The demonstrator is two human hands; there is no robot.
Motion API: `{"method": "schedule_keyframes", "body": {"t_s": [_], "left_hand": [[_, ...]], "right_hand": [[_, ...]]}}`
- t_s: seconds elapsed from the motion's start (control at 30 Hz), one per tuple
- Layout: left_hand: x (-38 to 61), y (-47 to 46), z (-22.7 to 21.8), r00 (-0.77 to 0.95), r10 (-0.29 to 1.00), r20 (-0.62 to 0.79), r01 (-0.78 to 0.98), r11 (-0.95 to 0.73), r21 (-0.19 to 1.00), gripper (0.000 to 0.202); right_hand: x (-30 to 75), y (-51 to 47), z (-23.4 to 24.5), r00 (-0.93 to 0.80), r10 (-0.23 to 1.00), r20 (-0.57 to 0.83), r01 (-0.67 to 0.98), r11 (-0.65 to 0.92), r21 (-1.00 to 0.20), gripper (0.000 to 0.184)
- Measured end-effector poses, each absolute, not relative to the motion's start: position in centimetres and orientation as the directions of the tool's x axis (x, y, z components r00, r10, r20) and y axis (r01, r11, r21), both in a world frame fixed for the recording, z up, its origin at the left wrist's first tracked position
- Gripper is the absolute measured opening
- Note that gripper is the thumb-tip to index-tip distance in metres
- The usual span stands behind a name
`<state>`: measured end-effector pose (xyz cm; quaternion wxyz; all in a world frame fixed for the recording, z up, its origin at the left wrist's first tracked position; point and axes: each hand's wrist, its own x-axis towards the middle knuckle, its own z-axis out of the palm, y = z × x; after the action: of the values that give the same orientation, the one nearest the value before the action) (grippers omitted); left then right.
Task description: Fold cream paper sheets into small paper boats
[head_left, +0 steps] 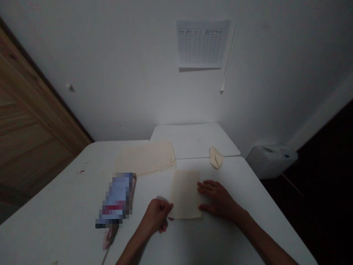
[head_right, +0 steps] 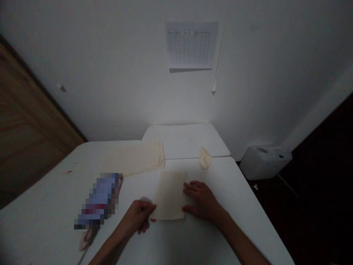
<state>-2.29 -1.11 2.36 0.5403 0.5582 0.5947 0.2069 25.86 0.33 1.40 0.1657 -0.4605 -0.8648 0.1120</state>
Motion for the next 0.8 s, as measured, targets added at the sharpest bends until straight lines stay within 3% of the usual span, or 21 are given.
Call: {"method": "schedule_keyframes", "body": {"t_s": [0.17, 0.57, 0.67, 0.8], "left_hand": [[-2.3, -1.1, 2.7, 0.219, 0.886, -0.409, 0.440, 0.284, 0.851, 0.064], [-2.2, -1.8, 1.9, 0.153, 0.886, -0.439, 0.464, 0.328, 0.823, 0.052], [-2.3, -1.8, 1.9, 0.160, 0.888, -0.431, 0.441, 0.326, 0.836, 0.050], [-2.4, -1.6, 2.0, 0.183, 0.884, -0.429, 0.426, 0.322, 0.845, 0.052]], "right_hand": [[25.9, -0.1, 1.8, -0.521, 0.844, 0.129, 0.759, 0.526, -0.384, 0.081], [25.9, -0.3, 1.7, -0.510, 0.849, 0.139, 0.755, 0.519, -0.402, 0.081], [25.9, -0.1, 1.3, -0.500, 0.844, 0.196, 0.749, 0.535, -0.391, 0.072], [26.0, 0.7, 0.9, -0.463, 0.844, 0.272, 0.756, 0.536, -0.376, 0.045]]}}
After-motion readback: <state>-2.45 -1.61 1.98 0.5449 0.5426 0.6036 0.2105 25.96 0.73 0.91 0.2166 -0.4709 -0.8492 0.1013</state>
